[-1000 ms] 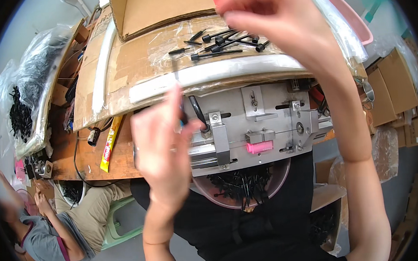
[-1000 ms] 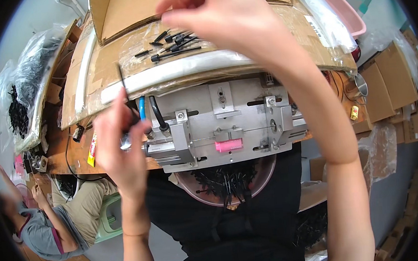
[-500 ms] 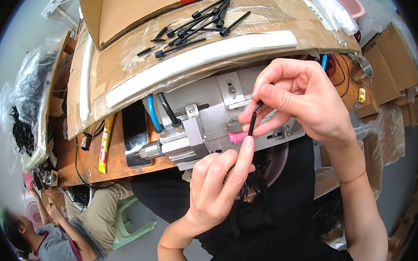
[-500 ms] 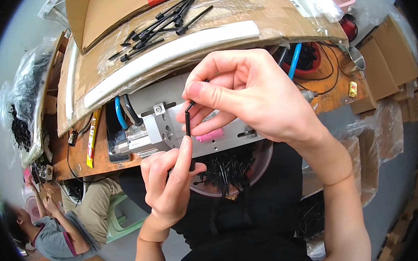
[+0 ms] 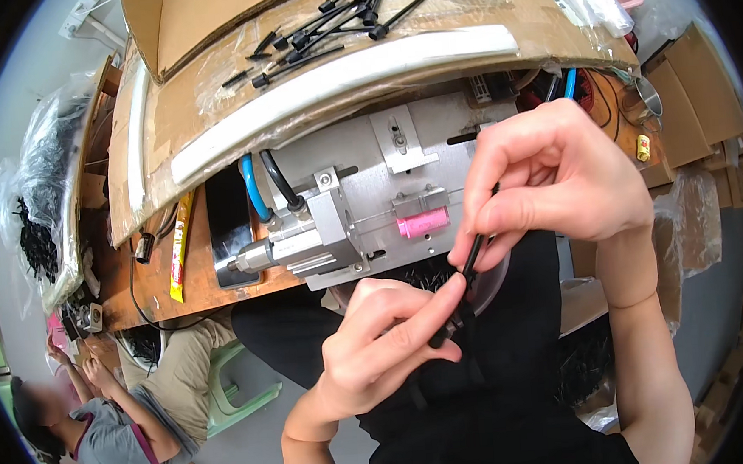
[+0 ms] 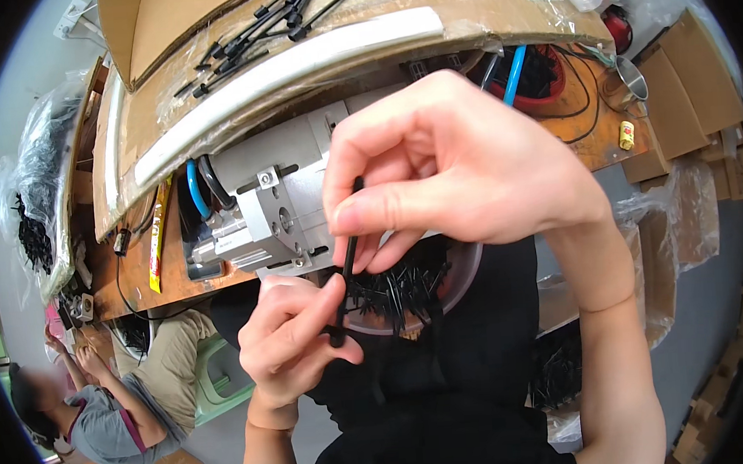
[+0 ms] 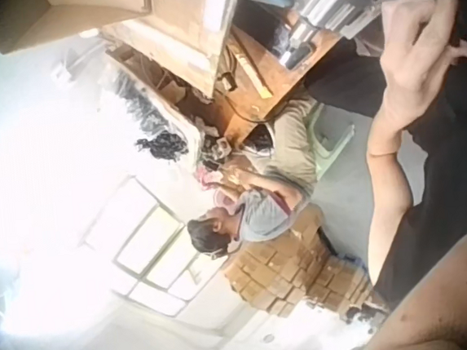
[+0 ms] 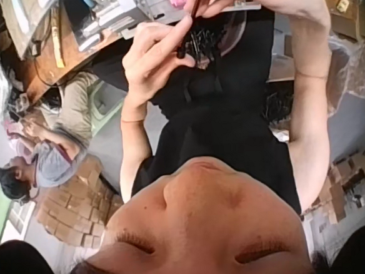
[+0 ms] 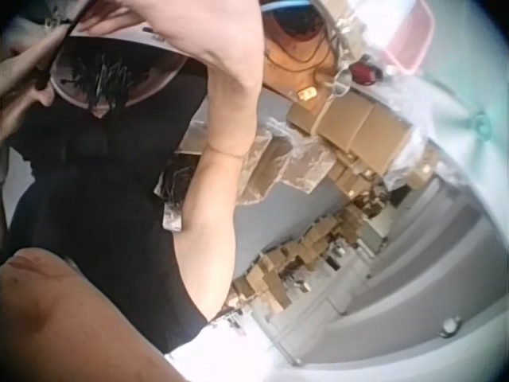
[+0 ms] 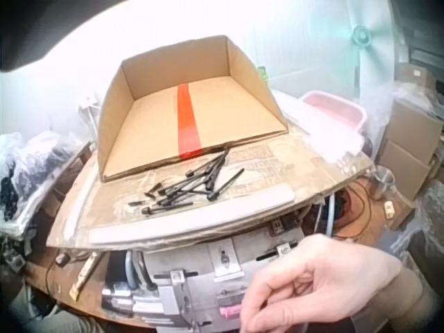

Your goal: The person repeatedly picks up black cable ties and inserts them into a small metal jig on a workbench. They manipulate the ties within the device, likely to secure or crimp them, and then place the finished items into a red basket. The process is repetitive, involving handling the ties one by one.

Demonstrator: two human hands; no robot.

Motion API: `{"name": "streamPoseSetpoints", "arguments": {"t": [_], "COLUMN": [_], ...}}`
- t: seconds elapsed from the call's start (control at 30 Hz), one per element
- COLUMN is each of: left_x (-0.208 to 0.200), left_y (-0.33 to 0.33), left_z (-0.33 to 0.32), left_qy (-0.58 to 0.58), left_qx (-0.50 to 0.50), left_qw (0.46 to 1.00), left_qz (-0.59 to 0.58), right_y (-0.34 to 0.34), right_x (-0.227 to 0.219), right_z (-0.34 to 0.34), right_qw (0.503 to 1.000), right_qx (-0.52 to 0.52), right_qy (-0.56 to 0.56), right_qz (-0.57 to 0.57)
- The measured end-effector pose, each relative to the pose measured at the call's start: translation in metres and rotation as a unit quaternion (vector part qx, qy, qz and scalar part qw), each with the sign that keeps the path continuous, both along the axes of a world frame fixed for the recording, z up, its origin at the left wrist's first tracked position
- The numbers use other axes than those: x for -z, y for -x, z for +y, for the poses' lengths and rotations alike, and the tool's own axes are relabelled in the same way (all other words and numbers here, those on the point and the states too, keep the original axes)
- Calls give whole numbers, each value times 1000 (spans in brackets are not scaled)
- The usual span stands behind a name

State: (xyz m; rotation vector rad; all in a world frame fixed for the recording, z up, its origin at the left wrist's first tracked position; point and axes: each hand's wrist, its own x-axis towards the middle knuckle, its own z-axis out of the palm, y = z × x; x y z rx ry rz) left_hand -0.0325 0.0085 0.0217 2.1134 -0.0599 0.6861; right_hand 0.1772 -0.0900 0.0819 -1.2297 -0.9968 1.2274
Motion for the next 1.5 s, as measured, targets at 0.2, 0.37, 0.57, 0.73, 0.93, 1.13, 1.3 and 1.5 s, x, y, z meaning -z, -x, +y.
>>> {"name": "streamPoseSetpoints", "arguments": {"t": [0.2,0.37,0.57,0.73,0.93,1.13,1.3,1.5], "left_x": [27,54,53,56,16,-43,-64,-55], "left_y": [-11,-32,-34,-33,-29,-75,-74,-40], "left_z": [-35,-41,-34,-33,-8,129,156,124], "left_qy": [-130,-245,-266,-281,-177,-312,-168,-243], "left_qx": [-154,-218,-203,-194,-165,-270,-93,-185], "left_qw": [979,934,930,928,960,911,970,951], "left_qz": [39,144,149,149,141,28,150,49], "right_y": [12,23,28,31,5,-43,-53,-72], "right_x": [26,31,31,31,6,-19,-25,-21], "right_z": [-9,-20,-31,-29,23,185,217,175], "right_qw": [981,947,939,936,850,754,707,773], "right_qx": [139,249,292,315,266,123,-62,168], "right_qy": [-38,-90,-109,-102,-147,-186,-146,-277], "right_qz": [-128,-183,-144,-121,-431,-617,-689,-545]}}
